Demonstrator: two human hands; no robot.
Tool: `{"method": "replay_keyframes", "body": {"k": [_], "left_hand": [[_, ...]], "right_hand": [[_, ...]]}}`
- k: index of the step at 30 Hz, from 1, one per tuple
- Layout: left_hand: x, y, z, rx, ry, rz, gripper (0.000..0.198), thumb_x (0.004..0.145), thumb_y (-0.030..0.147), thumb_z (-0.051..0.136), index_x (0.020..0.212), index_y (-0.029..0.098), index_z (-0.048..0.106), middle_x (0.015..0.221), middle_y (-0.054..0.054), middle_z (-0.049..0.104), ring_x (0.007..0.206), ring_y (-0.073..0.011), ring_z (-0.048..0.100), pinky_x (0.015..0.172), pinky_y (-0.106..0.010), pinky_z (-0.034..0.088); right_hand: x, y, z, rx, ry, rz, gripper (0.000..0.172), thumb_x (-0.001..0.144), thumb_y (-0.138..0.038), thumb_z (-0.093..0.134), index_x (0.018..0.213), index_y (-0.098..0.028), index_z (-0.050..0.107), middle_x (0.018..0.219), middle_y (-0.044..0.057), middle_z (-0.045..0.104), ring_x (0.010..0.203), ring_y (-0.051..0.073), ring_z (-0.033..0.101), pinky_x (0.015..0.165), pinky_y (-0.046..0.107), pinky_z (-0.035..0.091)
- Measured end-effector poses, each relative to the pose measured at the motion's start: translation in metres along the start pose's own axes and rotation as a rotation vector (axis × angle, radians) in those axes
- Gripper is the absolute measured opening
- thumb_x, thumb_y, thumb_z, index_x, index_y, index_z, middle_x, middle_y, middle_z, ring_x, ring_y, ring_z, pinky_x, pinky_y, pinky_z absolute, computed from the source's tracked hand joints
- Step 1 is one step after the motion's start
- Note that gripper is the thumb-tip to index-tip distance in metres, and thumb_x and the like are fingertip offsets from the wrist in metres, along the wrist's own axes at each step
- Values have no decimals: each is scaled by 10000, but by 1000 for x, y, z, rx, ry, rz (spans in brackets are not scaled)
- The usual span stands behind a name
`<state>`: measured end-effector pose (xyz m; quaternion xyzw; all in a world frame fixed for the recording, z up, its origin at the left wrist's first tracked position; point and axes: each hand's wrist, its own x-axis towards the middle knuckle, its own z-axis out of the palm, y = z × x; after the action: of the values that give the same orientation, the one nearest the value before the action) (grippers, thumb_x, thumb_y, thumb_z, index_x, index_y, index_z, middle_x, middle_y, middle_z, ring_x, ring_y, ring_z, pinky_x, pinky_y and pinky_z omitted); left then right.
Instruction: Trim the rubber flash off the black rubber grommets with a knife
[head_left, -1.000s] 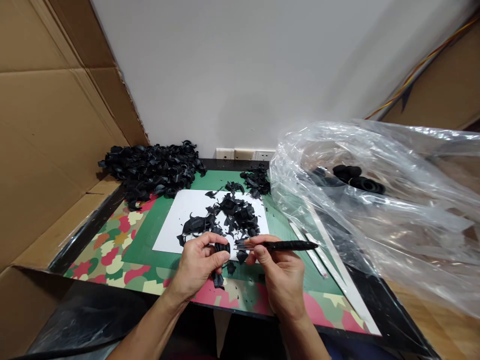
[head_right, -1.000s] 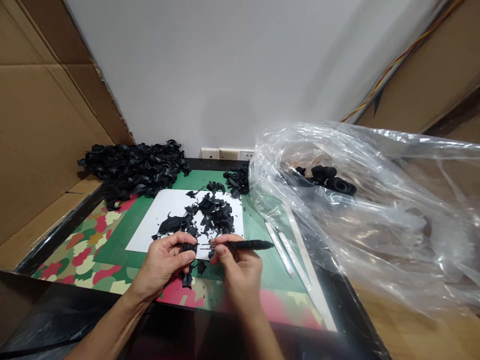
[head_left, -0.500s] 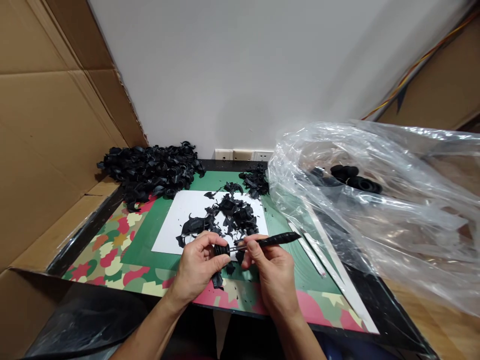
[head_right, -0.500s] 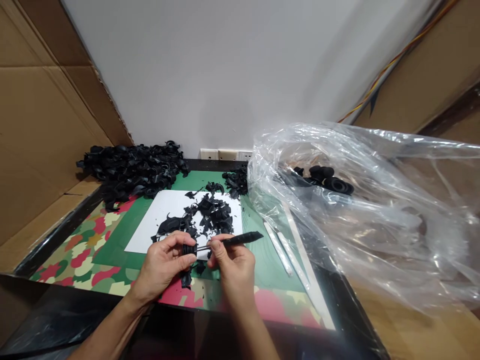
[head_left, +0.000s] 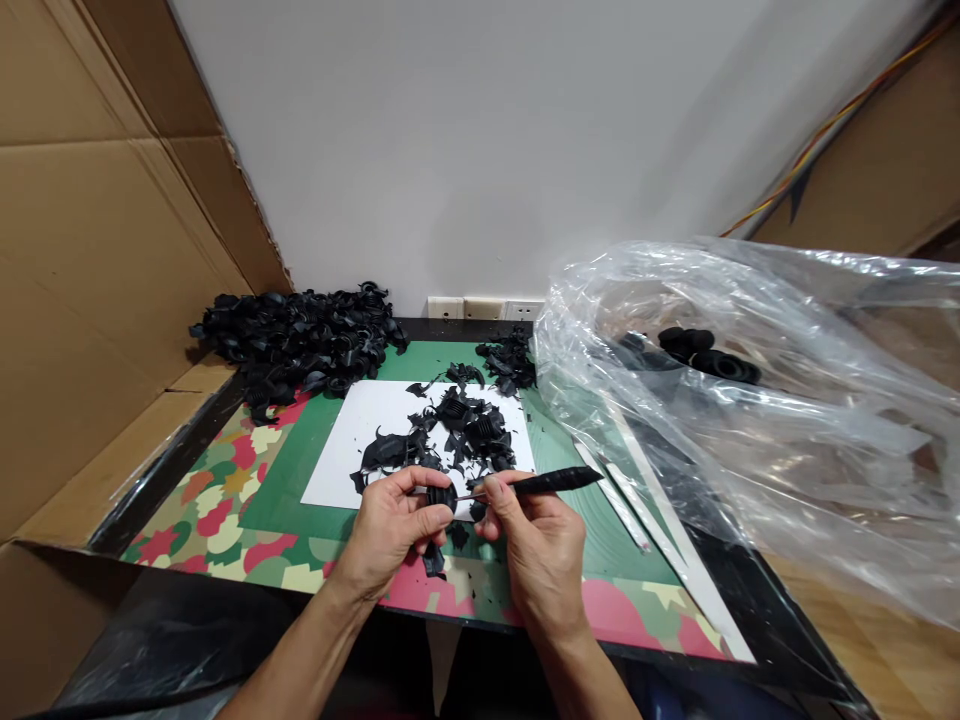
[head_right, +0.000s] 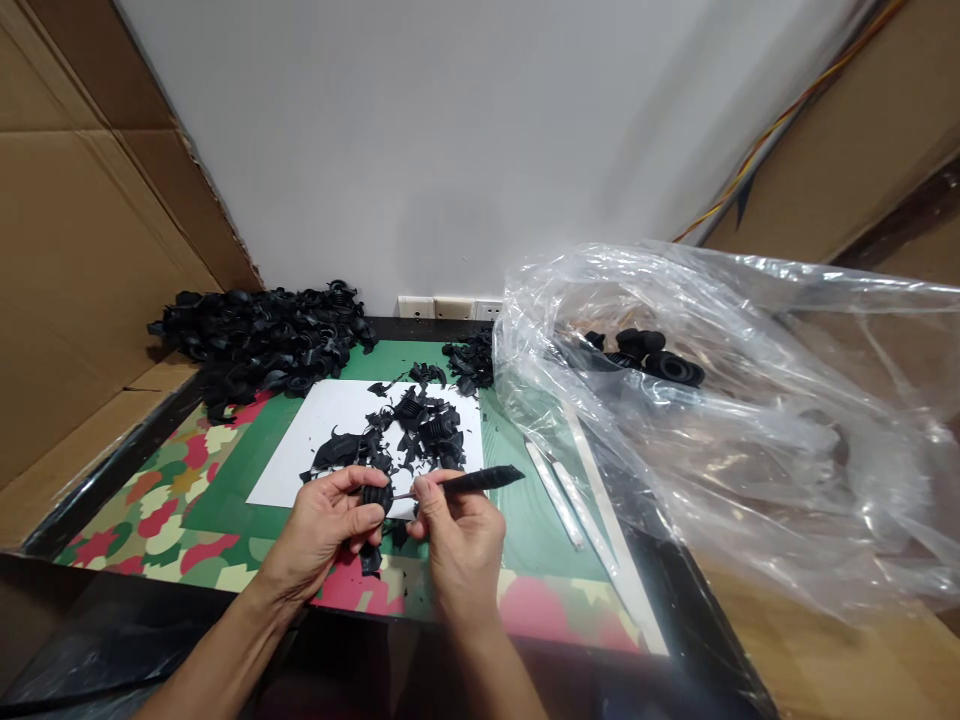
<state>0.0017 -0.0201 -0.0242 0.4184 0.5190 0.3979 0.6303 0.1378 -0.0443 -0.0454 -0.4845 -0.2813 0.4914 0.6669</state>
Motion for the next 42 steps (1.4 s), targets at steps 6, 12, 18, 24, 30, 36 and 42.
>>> {"method": "replay_keyframes", "body": {"k": [6,12,18,24,30,36,42], "left_hand": [[2,-3,0,-23,15,15,417,566,299,810,886,113,619,442,29,588,348,-56,463,343,-134,303],[2,-4,1,-51,49,22,407,553,315,823,854,117,633,435,12,606,330,-60,467,337,-139,295],[1,-5,3,-66,91,22,401,541,331,831,823,123,637,418,-6,616,304,-60,452,329,-139,275],[2,-4,4,-27,119,19,378,530,333,823,779,121,633,379,5,587,290,-54,428,313,-132,264],[2,1,6,47,144,44,301,539,307,804,729,135,647,341,38,544,279,-48,393,304,-137,213],[2,2,6,101,146,93,259,545,273,799,722,149,655,360,56,537,299,-58,420,309,-150,221],[1,1,4,139,123,111,244,572,263,790,749,145,670,373,63,527,317,-64,442,330,-154,261]], "right_hand": [[0,-1,1,-18,15,-18,355,689,-475,760,728,-139,652,571,-6,596,407,90,508,403,234,477],[0,0,0,-38,14,-32,354,703,-476,751,733,-137,653,530,-16,562,413,102,513,407,238,475],[1,1,0,-57,10,-55,360,719,-487,735,739,-137,655,539,-8,570,416,109,522,405,242,475],[3,2,0,-21,13,-35,352,709,-473,749,743,-137,651,557,-11,576,416,98,509,415,242,486],[7,1,-8,26,-63,-39,301,742,-437,734,767,-148,651,532,-22,568,440,106,516,467,261,492],[5,-1,-12,25,-60,-90,281,757,-430,726,800,-160,662,663,25,657,455,103,530,478,269,492],[4,1,-9,22,-116,-128,250,749,-407,738,776,-164,684,703,34,684,448,100,544,453,252,470]]}}
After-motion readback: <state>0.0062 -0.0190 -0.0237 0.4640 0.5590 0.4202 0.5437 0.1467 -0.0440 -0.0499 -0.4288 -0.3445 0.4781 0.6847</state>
